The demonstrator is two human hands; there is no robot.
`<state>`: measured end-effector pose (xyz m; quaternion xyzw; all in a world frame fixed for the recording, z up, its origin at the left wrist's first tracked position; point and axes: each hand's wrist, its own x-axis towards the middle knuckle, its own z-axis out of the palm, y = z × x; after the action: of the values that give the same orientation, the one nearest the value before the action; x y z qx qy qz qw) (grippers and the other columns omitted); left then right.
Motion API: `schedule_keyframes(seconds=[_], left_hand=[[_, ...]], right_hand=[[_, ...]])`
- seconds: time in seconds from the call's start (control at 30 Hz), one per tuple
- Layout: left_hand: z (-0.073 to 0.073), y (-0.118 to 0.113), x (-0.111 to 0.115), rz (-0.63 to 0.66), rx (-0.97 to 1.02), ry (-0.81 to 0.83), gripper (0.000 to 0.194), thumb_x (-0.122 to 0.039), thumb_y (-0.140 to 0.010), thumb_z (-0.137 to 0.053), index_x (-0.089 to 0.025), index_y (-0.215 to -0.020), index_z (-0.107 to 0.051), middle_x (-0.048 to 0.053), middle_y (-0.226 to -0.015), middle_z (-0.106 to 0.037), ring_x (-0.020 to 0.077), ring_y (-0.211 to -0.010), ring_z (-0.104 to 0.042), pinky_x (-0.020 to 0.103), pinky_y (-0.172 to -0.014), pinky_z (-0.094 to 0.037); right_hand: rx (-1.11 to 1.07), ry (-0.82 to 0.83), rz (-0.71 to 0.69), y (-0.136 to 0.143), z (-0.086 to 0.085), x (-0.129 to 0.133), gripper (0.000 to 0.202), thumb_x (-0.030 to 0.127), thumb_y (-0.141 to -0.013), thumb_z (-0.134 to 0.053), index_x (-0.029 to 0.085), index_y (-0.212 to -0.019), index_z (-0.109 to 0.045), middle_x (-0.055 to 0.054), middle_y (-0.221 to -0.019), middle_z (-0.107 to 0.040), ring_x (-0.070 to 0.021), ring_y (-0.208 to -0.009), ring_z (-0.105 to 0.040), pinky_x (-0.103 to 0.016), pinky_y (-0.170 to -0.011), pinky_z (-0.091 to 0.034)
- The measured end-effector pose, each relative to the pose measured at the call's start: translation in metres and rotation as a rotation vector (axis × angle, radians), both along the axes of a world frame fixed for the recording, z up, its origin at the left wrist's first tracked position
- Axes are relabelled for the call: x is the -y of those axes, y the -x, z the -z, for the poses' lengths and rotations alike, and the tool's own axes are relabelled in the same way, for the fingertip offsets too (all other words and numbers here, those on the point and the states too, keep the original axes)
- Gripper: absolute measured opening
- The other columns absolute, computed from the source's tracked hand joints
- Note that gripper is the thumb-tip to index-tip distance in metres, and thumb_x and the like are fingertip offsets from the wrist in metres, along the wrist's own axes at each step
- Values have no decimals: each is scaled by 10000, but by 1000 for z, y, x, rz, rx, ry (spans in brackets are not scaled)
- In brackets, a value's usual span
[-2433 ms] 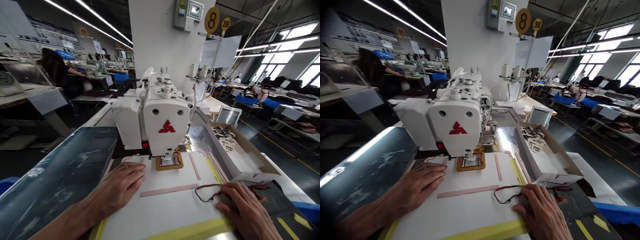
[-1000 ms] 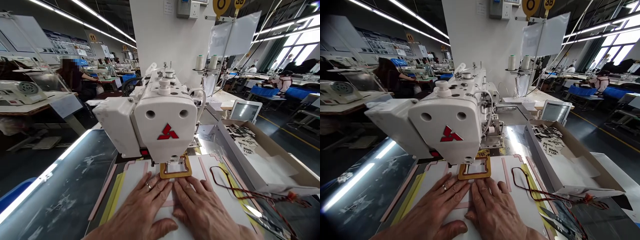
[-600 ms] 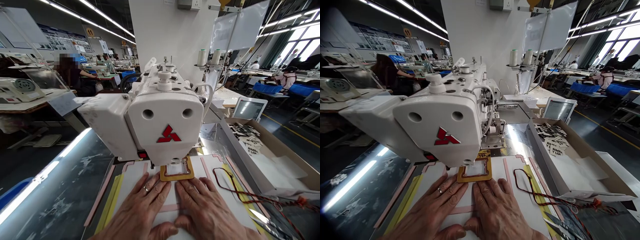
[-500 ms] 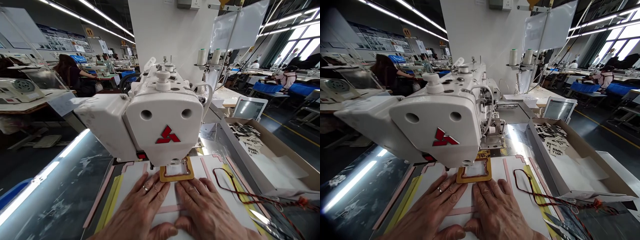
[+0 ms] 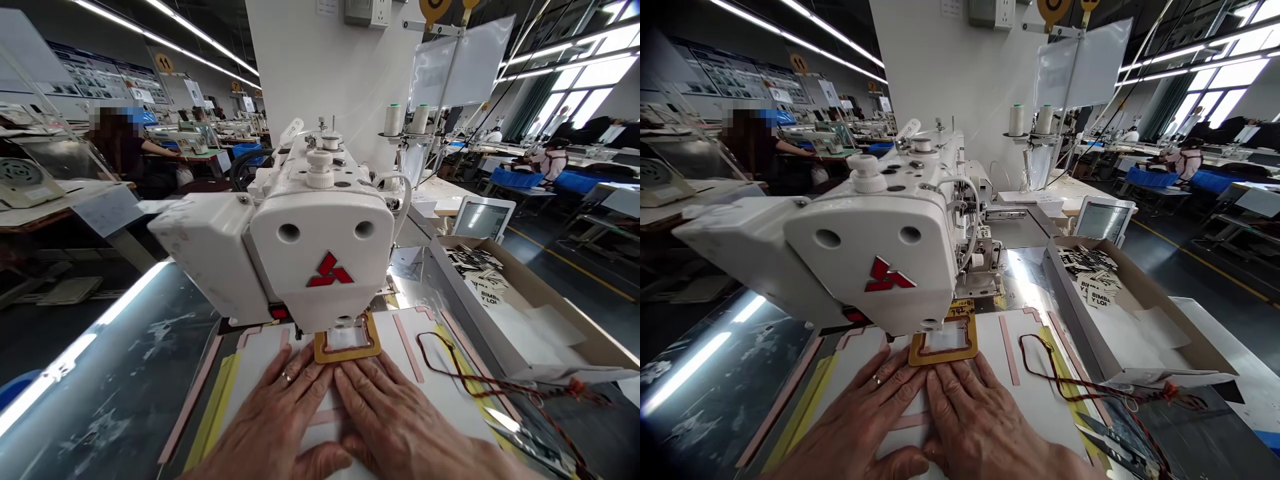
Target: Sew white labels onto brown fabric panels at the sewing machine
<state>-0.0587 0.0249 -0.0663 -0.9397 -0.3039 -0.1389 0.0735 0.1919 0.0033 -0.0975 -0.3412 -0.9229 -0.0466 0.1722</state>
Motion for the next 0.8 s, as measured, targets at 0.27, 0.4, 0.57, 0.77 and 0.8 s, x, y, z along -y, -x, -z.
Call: schedule_keyframes(seconds=[0.27,0.4,0.57,0.77,0.8], left_hand=[[0,-1,-3,9,34,55,907,-731,-947,-615,-147,-1608,-406,116,-1558,-564,340,-1446,-524,456,-1184,-454],[1,1,0,-4,63,31,972,-738,-934,-627,-151,-1649,-329,127,-1588,-526,348,-1457,-508,452,-1182,-457],[2,-1,2,-21,60,-51,1103,-779,-923,-599,-116,-1690,-165,161,-1561,-548,351,-1443,-520,442,-1154,-474],[-1,-2,2,-40,2,20,1036,-726,-955,-603,-148,-1693,-162,124,-1624,-480,341,-1489,-467,449,-1195,-436],[-1,-2,1,-35,-14,22,1015,-725,-958,-599,-150,-1688,-188,116,-1631,-472,340,-1493,-462,453,-1198,-432]], right_hand=[[-32,301,-38,-7,-23,-11,747,568,-1075,-525,76,-1615,-373,-159,-1608,-503,-290,-1546,-375,-498,-1307,-269],[-62,319,-46,-8,-28,-14,766,581,-1071,-523,76,-1623,-358,-168,-1598,-512,-283,-1563,-343,-506,-1322,-223],[-53,341,-37,-7,-30,-14,775,590,-1078,-499,99,-1648,-316,-142,-1628,-481,-279,-1571,-327,-511,-1332,-178],[-53,339,-11,-8,-26,-14,805,607,-1060,-524,132,-1665,-288,-146,-1624,-485,-299,-1565,-342,-555,-1317,-200],[-49,338,1,-9,-25,-13,822,627,-1046,-540,144,-1665,-295,-147,-1616,-494,-308,-1557,-359,-571,-1310,-211]])
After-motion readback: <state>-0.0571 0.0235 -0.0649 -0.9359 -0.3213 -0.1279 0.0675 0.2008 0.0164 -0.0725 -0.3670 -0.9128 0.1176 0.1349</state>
